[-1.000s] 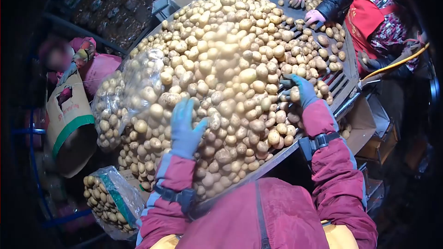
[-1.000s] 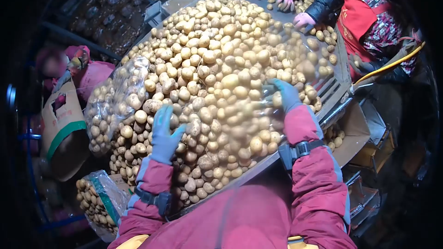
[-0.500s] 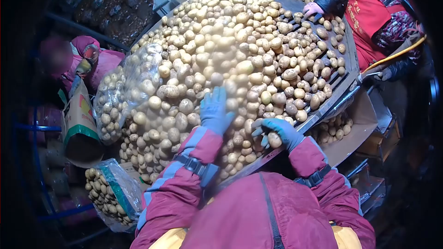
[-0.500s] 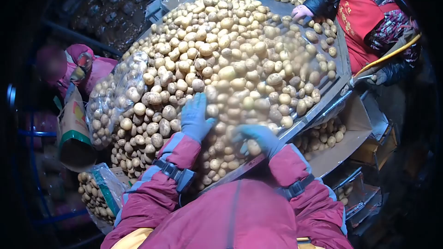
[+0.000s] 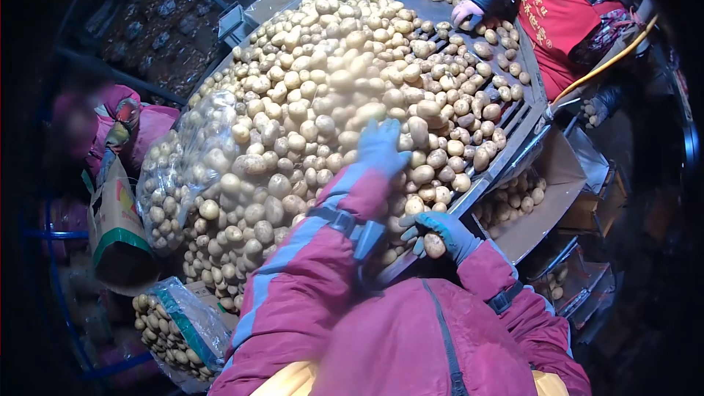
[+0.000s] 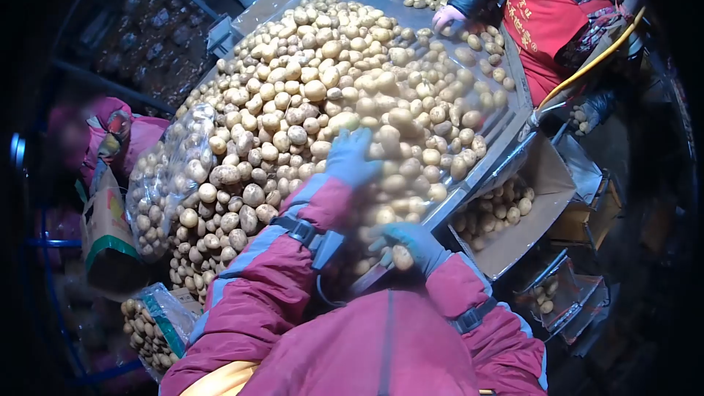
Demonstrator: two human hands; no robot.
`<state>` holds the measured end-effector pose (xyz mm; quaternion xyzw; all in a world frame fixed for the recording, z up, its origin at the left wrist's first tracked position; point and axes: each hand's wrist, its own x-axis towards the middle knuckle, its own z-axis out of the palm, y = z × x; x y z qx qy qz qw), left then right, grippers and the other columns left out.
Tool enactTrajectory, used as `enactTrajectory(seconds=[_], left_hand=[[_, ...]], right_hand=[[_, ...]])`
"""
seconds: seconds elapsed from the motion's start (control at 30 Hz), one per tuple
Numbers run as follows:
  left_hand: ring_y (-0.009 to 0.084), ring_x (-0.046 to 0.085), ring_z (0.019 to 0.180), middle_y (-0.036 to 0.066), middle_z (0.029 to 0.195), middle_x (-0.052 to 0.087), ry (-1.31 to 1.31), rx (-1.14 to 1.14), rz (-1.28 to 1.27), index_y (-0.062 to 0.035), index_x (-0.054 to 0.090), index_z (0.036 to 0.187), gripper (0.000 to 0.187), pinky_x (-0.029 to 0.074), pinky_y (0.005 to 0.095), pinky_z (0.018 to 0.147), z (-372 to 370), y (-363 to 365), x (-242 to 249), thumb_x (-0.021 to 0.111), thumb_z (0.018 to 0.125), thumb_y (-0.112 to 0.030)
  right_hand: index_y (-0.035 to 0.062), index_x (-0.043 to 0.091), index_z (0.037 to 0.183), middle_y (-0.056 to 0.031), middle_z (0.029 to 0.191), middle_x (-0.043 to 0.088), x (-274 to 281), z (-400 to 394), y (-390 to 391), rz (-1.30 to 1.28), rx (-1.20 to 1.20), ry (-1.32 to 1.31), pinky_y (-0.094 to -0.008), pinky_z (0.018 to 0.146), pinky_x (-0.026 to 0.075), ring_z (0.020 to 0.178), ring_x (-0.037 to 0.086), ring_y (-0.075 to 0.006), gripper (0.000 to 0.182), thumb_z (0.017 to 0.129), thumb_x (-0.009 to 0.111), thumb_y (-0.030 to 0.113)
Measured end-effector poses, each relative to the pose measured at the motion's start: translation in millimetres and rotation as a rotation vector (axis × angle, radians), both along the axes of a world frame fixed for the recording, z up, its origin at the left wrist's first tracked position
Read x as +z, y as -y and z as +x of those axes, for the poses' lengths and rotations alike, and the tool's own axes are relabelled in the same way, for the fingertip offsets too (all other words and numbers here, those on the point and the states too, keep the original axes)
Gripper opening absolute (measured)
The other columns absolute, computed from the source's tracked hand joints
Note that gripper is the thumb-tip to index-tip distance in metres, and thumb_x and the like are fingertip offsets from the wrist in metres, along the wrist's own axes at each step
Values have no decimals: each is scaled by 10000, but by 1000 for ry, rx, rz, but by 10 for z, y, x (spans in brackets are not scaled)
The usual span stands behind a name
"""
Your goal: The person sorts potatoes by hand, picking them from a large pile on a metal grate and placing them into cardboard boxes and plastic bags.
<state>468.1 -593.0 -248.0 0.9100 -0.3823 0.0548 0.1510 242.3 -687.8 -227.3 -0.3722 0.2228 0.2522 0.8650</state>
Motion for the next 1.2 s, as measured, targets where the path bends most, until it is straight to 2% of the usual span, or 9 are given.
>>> enactTrajectory(seconds=[0.1,0.2,0.43,0.67,0.7,0.8,1.0,1.13,1.2], left_hand=[[336,607,1126,146,1184,656,-98,8,-185,-118,671,1174,359,485,428,990,273,-177,295,664,839,-248],[322,617,1082,115,1141,664,-131,77,112,-129,661,1124,308,500,437,933,614,-238,380,668,832,-226],[304,583,1198,77,1341,606,-64,-57,448,-175,571,1370,536,471,433,1023,893,283,211,626,837,-160],[316,582,1206,112,1294,600,-147,-146,654,-189,601,1321,535,506,450,992,893,380,410,677,793,-155],[354,634,1122,148,1205,662,-38,-195,569,-128,655,1193,328,531,468,925,863,313,411,613,888,-239],[371,629,1106,177,1197,654,-64,-195,345,-108,660,1149,296,526,484,930,756,119,515,606,878,-215],[198,659,1085,125,1273,628,-1333,-47,-675,19,553,1375,631,577,307,884,482,-436,744,772,785,-19],[229,653,1100,138,1321,599,-1586,-37,-807,29,489,1425,709,553,321,934,-346,-531,1352,753,768,-7],[238,633,1142,134,1357,575,-1629,-125,-746,15,449,1460,765,548,320,944,-618,-577,1381,753,761,-33]], right_hand=[[-22,620,1312,-162,1016,734,20,-51,-6,-38,15,46,-283,644,583,691,697,-209,471,1032,503,338],[-22,623,1306,-162,1024,733,79,-106,24,-29,-1,40,-287,647,581,689,697,-212,456,1035,501,324],[-25,656,1230,-178,1040,732,110,-386,60,-78,-162,-78,-269,626,575,676,701,-215,389,1034,495,270],[-21,668,1202,-174,1013,734,241,-510,90,-117,-213,-116,-272,630,575,677,704,-220,366,1022,521,262],[-21,667,1204,-173,1011,734,230,-523,87,-115,-216,-110,-273,632,575,678,704,-221,367,1021,524,263],[-47,626,1259,-173,1021,723,234,-519,108,-136,-174,-31,-288,633,583,671,699,-218,454,1043,492,328],[-32,629,1265,-171,1020,728,239,-285,210,-101,-121,39,-282,622,577,683,702,-218,445,1047,491,331],[-13,599,1295,-174,1063,722,288,-56,255,-53,-111,235,-302,617,573,685,695,-215,505,1055,485,417],[9,556,1376,-141,1179,688,824,20,243,233,-185,64,-335,729,588,925,698,-246,491,1027,557,354]])
